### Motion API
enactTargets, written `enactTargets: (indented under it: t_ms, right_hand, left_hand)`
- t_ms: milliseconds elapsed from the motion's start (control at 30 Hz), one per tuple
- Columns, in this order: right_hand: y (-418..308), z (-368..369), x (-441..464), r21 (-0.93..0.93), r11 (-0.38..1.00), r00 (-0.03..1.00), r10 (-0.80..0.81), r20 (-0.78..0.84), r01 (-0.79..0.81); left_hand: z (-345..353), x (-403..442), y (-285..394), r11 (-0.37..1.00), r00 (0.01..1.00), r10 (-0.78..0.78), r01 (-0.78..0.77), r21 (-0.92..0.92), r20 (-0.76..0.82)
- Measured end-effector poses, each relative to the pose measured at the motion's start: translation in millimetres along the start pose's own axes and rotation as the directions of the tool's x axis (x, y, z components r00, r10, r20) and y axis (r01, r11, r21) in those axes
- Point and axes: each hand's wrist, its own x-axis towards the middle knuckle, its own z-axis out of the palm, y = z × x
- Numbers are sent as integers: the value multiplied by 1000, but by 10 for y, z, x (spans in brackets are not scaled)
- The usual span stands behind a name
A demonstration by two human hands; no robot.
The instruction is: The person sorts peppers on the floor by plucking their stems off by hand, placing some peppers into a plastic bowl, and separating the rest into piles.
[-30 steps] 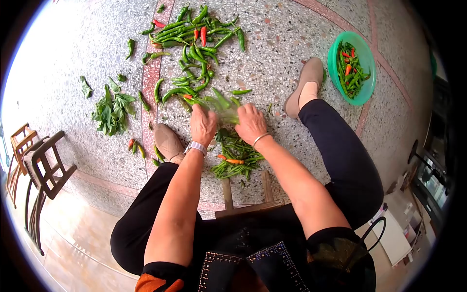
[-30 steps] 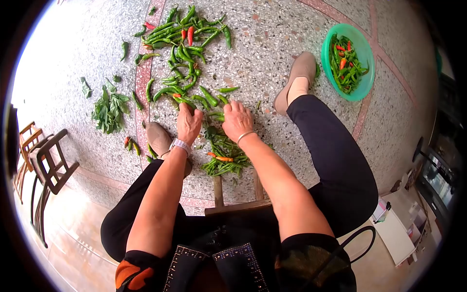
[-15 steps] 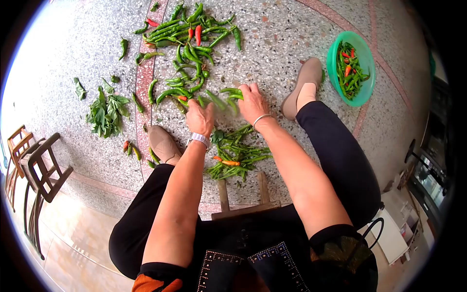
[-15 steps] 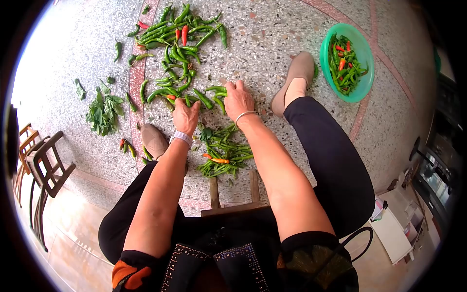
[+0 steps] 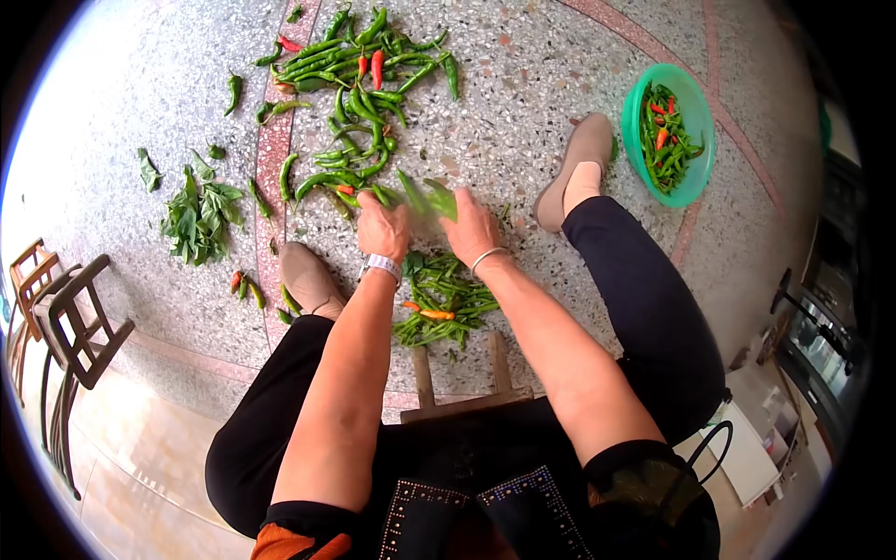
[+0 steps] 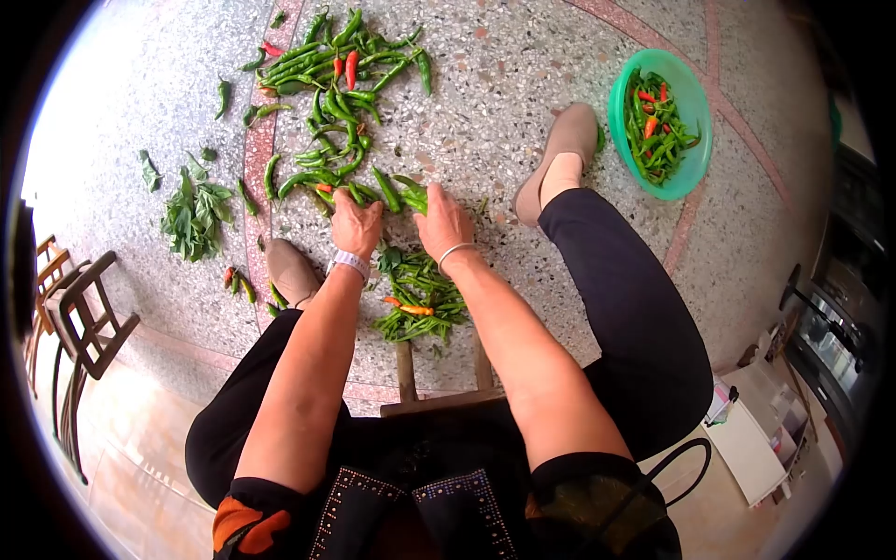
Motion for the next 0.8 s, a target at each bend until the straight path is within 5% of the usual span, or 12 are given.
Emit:
enactTargets:
  t_ms: [200,300,400,633,800]
  right_hand:
    - [126,127,86,-34,999,999,37,-39,-39]
    - [163,29,85,169,982,990,104,-90,-88]
    - [91,-68,4,542,802,965,253,73,-252]
    - [93,2,-154,582,762,957,261,124,-283]
    - [-11,-173,-225,762,575,951,243,189,-299]
  left_hand:
    - [121,24,-34,985,993,69,-83,-149,-92]
    - [189,-46,11,972,982,135,-157,-173,-132]
    - [310,-59,-26,972,970,195,-211,-104,-143]
    - [354,-32,-8,974,973,223,-220,54,-54]
    - [388,-2,-119,893,906,414,-424,-154,-92]
